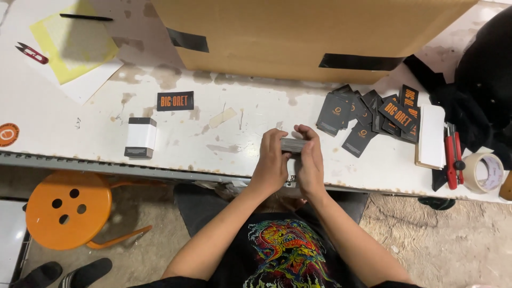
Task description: The person gathers small black cards from a table, stacks them, and wraps the stack with white paper and tape. They use a utility knife to cut the tape and press it down to secure the bundle.
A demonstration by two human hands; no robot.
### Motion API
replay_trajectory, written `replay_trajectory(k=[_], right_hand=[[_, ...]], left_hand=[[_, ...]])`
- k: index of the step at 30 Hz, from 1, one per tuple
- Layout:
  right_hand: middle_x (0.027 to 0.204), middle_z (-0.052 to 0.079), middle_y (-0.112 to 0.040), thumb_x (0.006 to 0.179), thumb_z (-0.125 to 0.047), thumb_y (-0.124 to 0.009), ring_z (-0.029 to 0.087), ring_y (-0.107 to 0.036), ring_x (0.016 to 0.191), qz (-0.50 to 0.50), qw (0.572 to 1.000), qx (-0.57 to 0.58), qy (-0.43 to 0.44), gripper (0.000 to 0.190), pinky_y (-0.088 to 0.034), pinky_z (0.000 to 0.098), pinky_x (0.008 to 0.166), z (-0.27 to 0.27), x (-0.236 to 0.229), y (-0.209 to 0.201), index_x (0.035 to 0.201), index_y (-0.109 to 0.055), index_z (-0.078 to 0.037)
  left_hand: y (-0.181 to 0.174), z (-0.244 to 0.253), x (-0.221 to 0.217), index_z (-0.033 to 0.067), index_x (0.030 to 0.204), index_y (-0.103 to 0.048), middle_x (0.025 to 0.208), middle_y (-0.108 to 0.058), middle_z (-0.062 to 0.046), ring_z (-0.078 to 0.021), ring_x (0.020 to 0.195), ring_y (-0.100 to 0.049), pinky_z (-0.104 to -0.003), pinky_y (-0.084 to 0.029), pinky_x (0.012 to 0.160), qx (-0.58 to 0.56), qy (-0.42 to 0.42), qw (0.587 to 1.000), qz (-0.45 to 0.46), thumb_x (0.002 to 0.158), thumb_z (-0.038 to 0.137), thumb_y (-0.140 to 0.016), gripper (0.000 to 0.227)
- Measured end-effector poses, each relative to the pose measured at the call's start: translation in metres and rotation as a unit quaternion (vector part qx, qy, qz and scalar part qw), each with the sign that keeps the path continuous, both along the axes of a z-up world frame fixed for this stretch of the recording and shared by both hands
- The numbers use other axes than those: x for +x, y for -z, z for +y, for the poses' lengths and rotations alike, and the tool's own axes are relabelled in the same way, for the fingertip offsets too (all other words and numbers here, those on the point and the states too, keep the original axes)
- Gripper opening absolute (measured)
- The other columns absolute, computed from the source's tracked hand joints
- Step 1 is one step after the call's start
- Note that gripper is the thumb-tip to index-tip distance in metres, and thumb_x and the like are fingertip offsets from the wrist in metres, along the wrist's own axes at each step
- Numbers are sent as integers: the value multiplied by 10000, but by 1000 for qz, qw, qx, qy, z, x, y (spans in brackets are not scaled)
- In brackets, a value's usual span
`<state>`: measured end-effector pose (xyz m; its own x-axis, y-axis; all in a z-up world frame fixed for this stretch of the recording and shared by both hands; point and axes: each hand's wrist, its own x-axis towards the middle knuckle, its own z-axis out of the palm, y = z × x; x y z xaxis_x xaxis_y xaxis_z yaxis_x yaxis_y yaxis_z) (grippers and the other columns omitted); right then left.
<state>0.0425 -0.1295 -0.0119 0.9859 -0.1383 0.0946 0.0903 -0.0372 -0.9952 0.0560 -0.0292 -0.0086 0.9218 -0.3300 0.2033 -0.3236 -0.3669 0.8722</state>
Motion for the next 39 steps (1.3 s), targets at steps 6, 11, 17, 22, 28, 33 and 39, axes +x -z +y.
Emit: replay_trajectory(k=[6,11,17,22,28,33,39], right_hand=[[1178,141,-369,816,-47,-502,236,-364,1085,-52,992,20,-110,497,-366,394,884,-27,3,10,1221,-215,-69],[1066,119,-526,711,10,-636,229,-485,1041,-55,992,-103,-39,458,-355,361,911,-40,-5,13,1114,-425,-38],[837,89,-568,732,-84,-634,291,-588,805,-22,921,-384,-67,321,-470,383,701,-43,4,-30,1016,-487,-114],[794,85,-528,742,-63,-592,283,-578,756,-88,846,-516,-107,284,-477,348,657,-35,18,-38,990,-452,-64],[755,101,-515,762,-61,-556,301,-573,696,-64,877,-464,-104,306,-470,362,605,-36,18,-17,1016,-385,-48],[767,121,-504,790,-129,-541,313,-560,719,-81,889,-434,-124,344,-465,377,661,-40,22,-17,1073,-366,-43],[1208,276,-285,781,-676,-254,400,-245,1199,-79,994,21,-75,916,-129,487,1034,-31,21,-10,1294,-102,68]], left_hand=[[6,6,9,13,1010,-361,943,-374,-123,-326,934,-432,-431,-368,868,-5,14,1000,-12,825,3,-463,211],[17,2,6,55,997,-381,955,-412,-90,-307,1026,-437,-434,-324,939,-148,19,988,27,838,50,-484,190],[5,5,11,32,989,-419,1028,-412,-125,-362,1129,-358,-504,-248,1003,45,11,996,-83,798,20,-501,208],[0,-4,8,-14,1050,-376,970,-422,-138,-345,1071,-402,-501,-176,1036,162,-29,983,-80,836,98,-488,266],[-7,0,9,-80,1148,-308,1124,-397,-229,-412,1189,-289,-528,-102,1038,96,10,995,3,791,-30,-475,398],[16,-6,11,-22,1163,-244,1027,-376,-168,-372,1068,-406,-491,-306,961,-69,37,997,30,800,-105,-315,380],[8,-9,9,-6,1117,-266,969,-406,-157,-339,970,-473,-453,-393,873,-73,22,996,48,795,-125,-336,350]])
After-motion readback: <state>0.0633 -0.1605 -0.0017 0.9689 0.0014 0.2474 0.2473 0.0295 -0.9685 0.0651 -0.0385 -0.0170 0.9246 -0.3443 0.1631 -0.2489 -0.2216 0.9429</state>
